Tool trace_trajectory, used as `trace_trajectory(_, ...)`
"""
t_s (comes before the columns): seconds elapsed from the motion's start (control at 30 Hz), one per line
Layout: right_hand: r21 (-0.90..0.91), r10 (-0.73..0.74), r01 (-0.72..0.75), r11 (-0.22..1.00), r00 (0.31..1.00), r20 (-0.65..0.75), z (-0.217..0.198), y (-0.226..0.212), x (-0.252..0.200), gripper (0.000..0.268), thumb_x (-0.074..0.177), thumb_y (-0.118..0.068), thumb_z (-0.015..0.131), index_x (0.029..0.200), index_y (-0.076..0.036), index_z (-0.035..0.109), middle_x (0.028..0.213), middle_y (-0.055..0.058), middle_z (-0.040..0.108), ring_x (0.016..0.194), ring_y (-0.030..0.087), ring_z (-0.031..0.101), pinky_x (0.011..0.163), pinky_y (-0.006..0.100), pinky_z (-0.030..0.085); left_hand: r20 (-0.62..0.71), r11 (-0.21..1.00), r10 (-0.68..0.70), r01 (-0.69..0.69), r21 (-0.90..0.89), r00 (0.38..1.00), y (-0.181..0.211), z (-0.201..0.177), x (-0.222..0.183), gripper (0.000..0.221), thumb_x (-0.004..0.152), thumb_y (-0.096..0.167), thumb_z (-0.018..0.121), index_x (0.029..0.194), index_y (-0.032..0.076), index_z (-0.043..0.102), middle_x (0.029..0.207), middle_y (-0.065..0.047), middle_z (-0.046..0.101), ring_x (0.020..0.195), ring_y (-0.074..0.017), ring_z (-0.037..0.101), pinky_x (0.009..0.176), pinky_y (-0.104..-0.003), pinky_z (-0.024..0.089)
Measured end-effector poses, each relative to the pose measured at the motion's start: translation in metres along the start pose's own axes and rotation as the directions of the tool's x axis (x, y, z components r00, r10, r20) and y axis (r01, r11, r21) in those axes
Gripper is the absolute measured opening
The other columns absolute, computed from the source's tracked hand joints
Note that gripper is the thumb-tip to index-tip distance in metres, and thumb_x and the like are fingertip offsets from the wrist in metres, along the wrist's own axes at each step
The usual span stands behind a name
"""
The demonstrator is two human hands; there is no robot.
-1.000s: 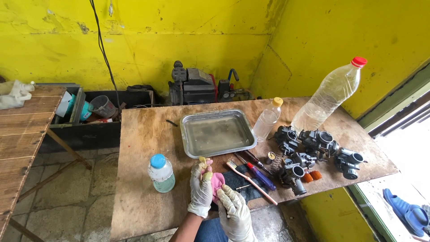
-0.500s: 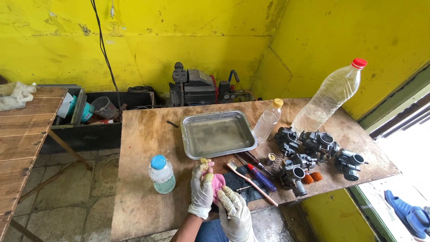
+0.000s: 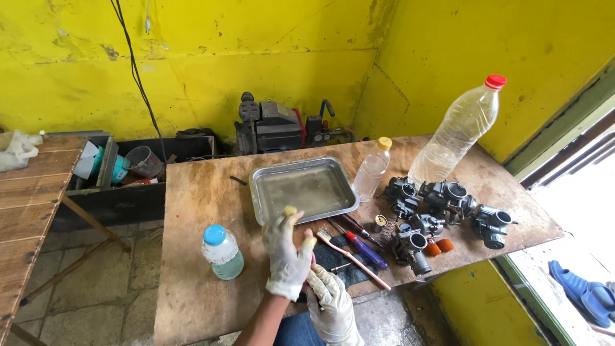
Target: The person cleans a small orange carburetor part by wiping it with a pink cloth and scrubbing it with a toothbrush in a metal tray of liquid. The person repeatedly dips the part into the liquid and scrubs different areas.
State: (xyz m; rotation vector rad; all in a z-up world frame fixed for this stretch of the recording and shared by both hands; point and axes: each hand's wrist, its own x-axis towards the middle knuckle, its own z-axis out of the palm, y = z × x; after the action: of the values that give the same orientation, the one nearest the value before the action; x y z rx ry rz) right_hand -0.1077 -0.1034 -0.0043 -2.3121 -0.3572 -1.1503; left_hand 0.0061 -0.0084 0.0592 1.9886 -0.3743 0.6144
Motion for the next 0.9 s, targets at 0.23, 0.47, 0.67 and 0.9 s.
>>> trace_trajectory(0.23,0.004,0.012,-0.012,1.0,1.0,-0.022,0.001,0.002,-0.002,0.035,0.093,-0.009,0.067,0.128,-0.011,0.069,0.13,0.009,0.071,0.116,0.027,0.071,0.1,0.038,0.057,0.216,0.986,-0.157,0.142,0.083,0.964,0.015,0.027,0.073,0.034,0.093,0.019,0.058,0.122,0.025,0.074,0.118,-0.005,0.069,0.101,-0.0229,0.059,0.101,-0.049,0.041)
trace_trajectory(0.47,-0.024,0.025,-0.025,0.999,1.0,-0.017,0.004,0.008,-0.005,0.035,0.092,-0.012,0.07,0.128,-0.013,0.07,0.131,0.009,0.071,0.115,0.026,0.071,0.101,0.038,0.055,0.084,0.919,-0.057,0.019,0.393,0.995,-0.007,0.077,0.136,0.033,0.083,0.013,0.069,0.104,0.036,0.08,0.106,0.005,0.077,0.096,-0.0253,0.061,0.096,-0.047,0.035)
trace_trajectory(0.67,-0.01,0.06,-0.06,0.998,0.998,-0.016,0.008,0.01,-0.012,0.038,0.092,-0.011,0.071,0.13,-0.016,0.07,0.132,0.009,0.07,0.115,0.026,0.071,0.101,0.036,0.056,0.294,0.884,-0.243,0.086,0.459,0.924,-0.022,0.108,0.168,0.037,0.09,0.009,0.064,0.107,0.039,0.079,0.121,-0.001,0.073,0.114,-0.0288,0.059,0.099,-0.048,0.034)
trace_trajectory(0.9,-0.002,-0.017,0.017,1.0,1.0,-0.024,0.003,0.009,-0.006,0.037,0.095,-0.012,0.068,0.132,-0.012,0.066,0.134,0.012,0.068,0.114,0.028,0.071,0.098,0.038,0.057,0.449,0.782,-0.39,0.031,0.623,0.804,-0.043,0.125,0.175,0.031,0.102,0.028,0.053,0.117,0.043,0.075,0.127,-0.001,0.071,0.121,-0.0304,0.059,0.096,-0.049,0.037)
